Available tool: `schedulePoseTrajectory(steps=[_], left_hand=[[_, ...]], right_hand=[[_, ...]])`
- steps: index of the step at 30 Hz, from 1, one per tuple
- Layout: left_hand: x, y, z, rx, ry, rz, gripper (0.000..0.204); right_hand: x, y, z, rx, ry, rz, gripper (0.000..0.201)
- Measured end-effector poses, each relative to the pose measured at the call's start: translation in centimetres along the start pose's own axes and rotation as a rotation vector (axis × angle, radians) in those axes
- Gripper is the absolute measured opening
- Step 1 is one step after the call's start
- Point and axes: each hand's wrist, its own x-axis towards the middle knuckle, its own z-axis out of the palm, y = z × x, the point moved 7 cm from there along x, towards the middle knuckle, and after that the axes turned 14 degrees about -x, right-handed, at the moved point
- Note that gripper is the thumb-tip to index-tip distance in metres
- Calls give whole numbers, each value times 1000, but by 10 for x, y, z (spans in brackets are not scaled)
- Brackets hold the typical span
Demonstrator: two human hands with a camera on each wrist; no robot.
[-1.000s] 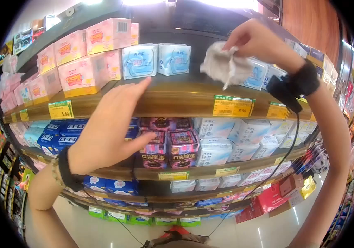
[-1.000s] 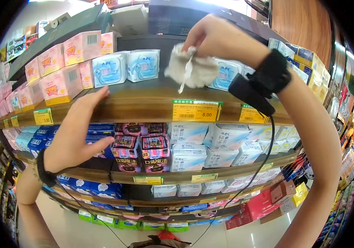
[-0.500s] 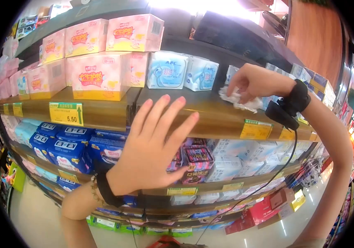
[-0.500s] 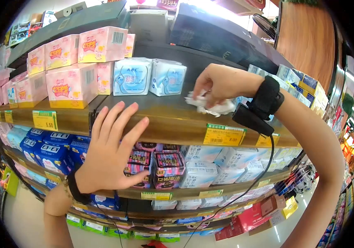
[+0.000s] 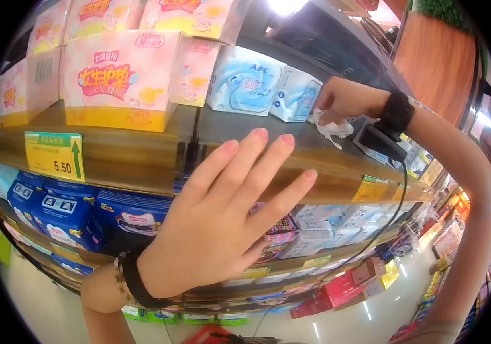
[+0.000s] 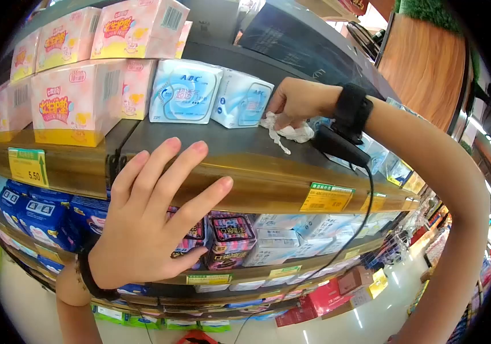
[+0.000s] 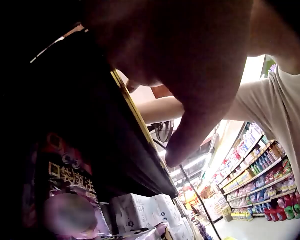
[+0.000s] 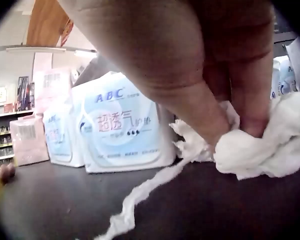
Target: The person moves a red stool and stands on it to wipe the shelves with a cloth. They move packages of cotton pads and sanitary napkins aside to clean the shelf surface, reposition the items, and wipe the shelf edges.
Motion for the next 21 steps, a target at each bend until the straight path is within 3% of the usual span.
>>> schedulePoseTrajectory(steps=[3, 7, 9, 10, 12, 15, 21], left_hand=[[-2, -1, 2, 21, 41, 24, 81], [-2, -2, 5, 49, 68, 30, 81], [-2, -2, 5, 65, 68, 30, 81], [-2, -1, 5, 65, 67, 31, 81], [-2, -1, 6, 100, 62, 23, 78], [-3, -2, 10, 235, 77, 63, 77], [-1, -1, 9, 229, 40, 24, 75]], right_hand=[[23, 8, -1, -66, 14, 6, 21], [62, 35, 0, 61, 47, 29, 17], [80, 45, 1, 66, 52, -63, 27], [115, 66, 4, -201, 88, -301, 26], [114, 68, 6, -59, 78, -217, 26], [116, 61, 6, -62, 80, -221, 27], [107, 46, 6, -111, 65, -217, 27]])
